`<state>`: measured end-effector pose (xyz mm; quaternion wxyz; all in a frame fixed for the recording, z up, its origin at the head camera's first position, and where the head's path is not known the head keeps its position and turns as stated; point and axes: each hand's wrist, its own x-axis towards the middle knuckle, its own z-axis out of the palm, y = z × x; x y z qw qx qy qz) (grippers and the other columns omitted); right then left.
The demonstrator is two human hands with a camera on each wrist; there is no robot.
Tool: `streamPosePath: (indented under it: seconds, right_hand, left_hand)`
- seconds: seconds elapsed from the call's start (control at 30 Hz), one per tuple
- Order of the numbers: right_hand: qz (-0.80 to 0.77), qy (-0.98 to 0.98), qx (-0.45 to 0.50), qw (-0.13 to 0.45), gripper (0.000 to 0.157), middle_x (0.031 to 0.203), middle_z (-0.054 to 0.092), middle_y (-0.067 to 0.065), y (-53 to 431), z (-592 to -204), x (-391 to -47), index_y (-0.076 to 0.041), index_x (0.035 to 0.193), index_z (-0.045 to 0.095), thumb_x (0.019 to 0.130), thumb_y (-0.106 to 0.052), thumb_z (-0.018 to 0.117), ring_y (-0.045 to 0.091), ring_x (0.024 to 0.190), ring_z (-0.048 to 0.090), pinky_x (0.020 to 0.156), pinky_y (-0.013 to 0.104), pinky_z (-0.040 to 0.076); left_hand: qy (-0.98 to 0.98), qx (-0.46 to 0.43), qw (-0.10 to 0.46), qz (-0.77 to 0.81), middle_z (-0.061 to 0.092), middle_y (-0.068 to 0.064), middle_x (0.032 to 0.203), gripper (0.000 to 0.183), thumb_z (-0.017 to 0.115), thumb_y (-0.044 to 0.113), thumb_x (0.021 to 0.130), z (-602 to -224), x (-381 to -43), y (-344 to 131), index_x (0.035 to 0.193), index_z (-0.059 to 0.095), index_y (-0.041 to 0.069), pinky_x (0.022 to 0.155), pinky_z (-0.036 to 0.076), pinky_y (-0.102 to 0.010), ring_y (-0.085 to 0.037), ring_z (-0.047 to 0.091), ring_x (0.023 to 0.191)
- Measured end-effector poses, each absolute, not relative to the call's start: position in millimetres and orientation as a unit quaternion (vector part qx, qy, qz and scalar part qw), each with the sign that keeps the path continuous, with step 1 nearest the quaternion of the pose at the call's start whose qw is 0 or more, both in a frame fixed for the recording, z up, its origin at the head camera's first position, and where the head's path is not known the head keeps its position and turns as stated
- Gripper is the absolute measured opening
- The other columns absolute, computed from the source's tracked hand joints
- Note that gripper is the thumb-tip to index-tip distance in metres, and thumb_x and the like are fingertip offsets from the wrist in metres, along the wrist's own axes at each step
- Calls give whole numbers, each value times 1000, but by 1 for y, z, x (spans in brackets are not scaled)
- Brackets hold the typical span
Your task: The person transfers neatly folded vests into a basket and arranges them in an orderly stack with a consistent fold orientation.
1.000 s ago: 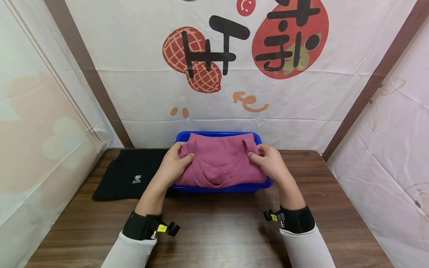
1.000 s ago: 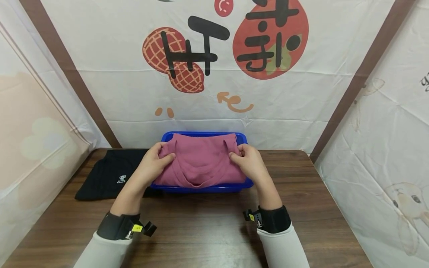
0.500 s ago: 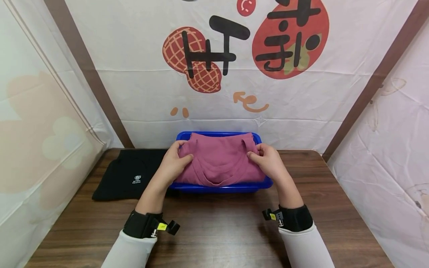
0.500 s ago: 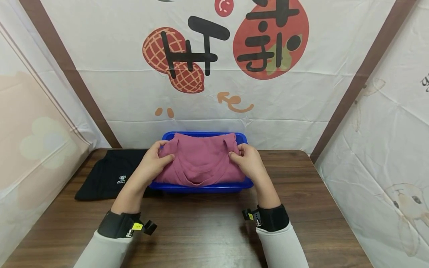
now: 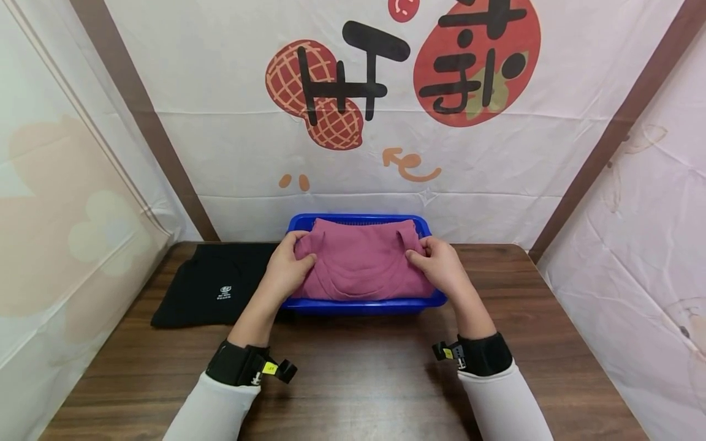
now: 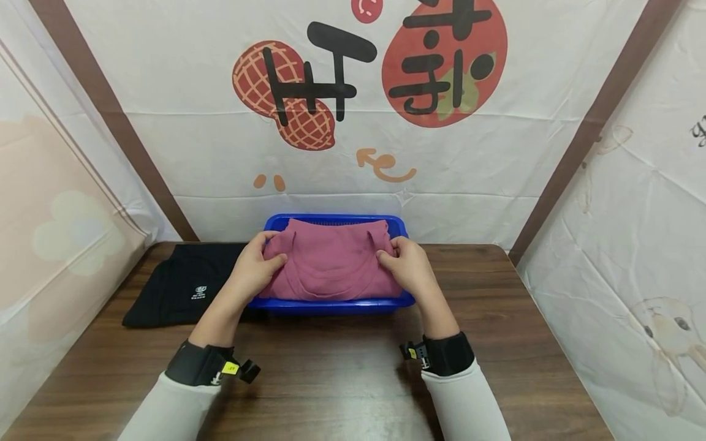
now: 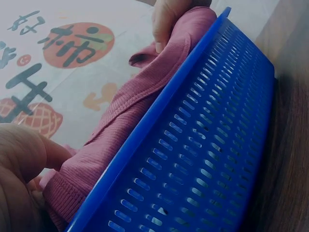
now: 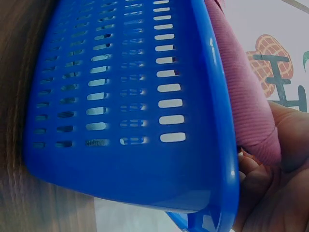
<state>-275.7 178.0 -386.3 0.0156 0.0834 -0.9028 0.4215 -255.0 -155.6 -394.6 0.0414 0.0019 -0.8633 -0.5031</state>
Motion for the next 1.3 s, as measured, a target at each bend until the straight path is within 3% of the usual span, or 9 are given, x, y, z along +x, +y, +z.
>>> streamPosePath:
  seconds: [0.53,0.77,0.87,1.0,1.07,1.3]
  right_hand:
    - [333,-939,85,15,32,89,61,8,164,-378,-286,-6,111,65,99,-36,66,22,77,56,64,31,44]
    - [302,-950,76,21,30,85,61,6,158,-380,-289,-7,109,66,98,-35,67,22,75,56,63,32,43]
    - [291,-954,73,24,29,84,62,6,157,-382,-291,-9,107,66,97,-36,68,21,74,56,62,32,43]
    - [278,-958,68,28,27,83,61,5,155,-385,-293,-11,102,66,97,-37,68,22,73,56,60,33,42]
    - [275,-959,67,30,25,81,60,5,154,-387,-294,-11,98,65,97,-37,68,22,71,56,59,33,42]
    - [268,-960,71,35,28,74,53,4,150,-391,-298,-12,86,59,97,-36,68,21,66,52,56,32,40]
  left_hand:
    - [-892,8,46,-449,56,-16,142,49,63,20,98,-394,-265,-157,144,47,14,106,46,-55,-34,57,123]
    - [-897,22,41,-440,50,-22,149,64,62,20,98,-395,-269,-157,155,33,14,105,45,-57,-34,54,119]
    - [-897,32,40,-439,56,-24,139,68,62,20,98,-395,-270,-156,158,29,15,98,47,-54,-33,56,108]
    - [-902,37,42,-428,59,-18,100,69,62,19,98,-395,-271,-152,158,28,15,76,48,-45,-28,54,79]
    - [-905,35,47,-421,58,-14,93,68,62,18,98,-396,-272,-150,158,29,14,72,46,-42,-25,52,74]
    - [-912,30,63,-404,65,-18,103,65,63,16,97,-397,-275,-144,155,34,10,82,50,-45,-28,59,84]
